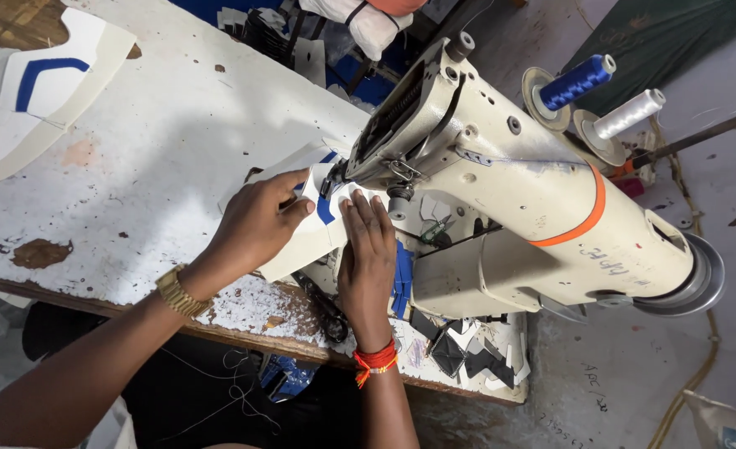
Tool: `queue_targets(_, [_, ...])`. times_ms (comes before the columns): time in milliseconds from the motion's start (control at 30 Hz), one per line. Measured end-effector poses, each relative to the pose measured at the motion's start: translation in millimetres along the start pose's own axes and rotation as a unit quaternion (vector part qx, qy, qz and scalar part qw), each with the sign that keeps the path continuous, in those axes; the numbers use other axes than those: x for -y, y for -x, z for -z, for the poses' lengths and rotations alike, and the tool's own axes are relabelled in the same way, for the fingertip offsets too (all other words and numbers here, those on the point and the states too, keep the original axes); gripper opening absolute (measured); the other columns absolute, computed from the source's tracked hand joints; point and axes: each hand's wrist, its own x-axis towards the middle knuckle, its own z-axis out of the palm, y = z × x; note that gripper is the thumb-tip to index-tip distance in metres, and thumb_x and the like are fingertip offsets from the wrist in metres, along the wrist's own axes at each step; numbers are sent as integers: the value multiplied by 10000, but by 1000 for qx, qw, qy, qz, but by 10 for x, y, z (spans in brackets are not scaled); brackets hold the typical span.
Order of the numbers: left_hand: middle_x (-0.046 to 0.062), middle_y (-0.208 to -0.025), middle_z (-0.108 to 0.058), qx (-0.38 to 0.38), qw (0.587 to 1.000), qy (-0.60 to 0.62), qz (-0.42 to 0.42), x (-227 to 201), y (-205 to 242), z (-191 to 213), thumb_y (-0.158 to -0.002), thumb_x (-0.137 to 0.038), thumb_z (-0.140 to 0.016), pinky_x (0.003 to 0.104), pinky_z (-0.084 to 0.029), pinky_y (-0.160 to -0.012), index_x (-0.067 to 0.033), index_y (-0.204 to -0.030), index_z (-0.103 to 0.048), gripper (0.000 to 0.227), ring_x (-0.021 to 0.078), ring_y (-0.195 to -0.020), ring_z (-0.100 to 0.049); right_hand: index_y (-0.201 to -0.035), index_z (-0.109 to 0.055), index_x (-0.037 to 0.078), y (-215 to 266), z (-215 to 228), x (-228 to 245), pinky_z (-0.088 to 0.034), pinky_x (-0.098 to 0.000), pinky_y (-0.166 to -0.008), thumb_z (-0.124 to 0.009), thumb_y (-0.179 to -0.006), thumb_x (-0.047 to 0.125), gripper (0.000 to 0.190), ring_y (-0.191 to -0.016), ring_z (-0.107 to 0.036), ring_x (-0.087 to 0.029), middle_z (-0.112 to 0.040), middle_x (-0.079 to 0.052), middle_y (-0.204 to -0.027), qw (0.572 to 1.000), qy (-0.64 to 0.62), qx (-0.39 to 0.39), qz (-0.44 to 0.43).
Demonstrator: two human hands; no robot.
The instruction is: The person sews white shoe parts with blue stripes using a sewing machine. They repeatedly pick up parts, align them under the needle, sew along the edges, and cut the thread with scissors before moving the finished piece aside.
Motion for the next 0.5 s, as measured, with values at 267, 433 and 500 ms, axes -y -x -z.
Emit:
queue_targets(267, [195, -972, -777, -17, 983, -76, -166, 318, -422, -67, -951, -212, -722, 309, -516, -630, 28, -1310, -652, 438, 93, -641, -650, -1482, -540, 77, -34, -43, 34, -322, -511, -1212, -546, -890, -85, 613, -1474, -403, -395, -515, -133, -1540, 1000, 21, -13, -8])
queue_targets(433, [111, -975, -783, 124, 982, -138, -38, -102, -665, 151, -953, -179, -643, 355, -508, -538, -90, -1323, -658, 381, 173, -495, -580, -1471, -542, 53, 19, -135, 99, -273, -536, -1215, -541, -885, -75, 601, -1453, -405, -416, -516, -164, -1523, 997, 72, -32, -21])
queue_targets(500, [92, -991, -774, 138, 977, -153, -56, -120, -864, 191, -930, -136, -640, 341, -527, -557, -123, -1309, -678, 381, 150, -510, -614, -1463, -547, 48, 28, -173, 144, -255, -548, -1223, -542, -886, -69, 588, -1445, -408, -416, -523, -169, -1508, 995, 86, -45, -26])
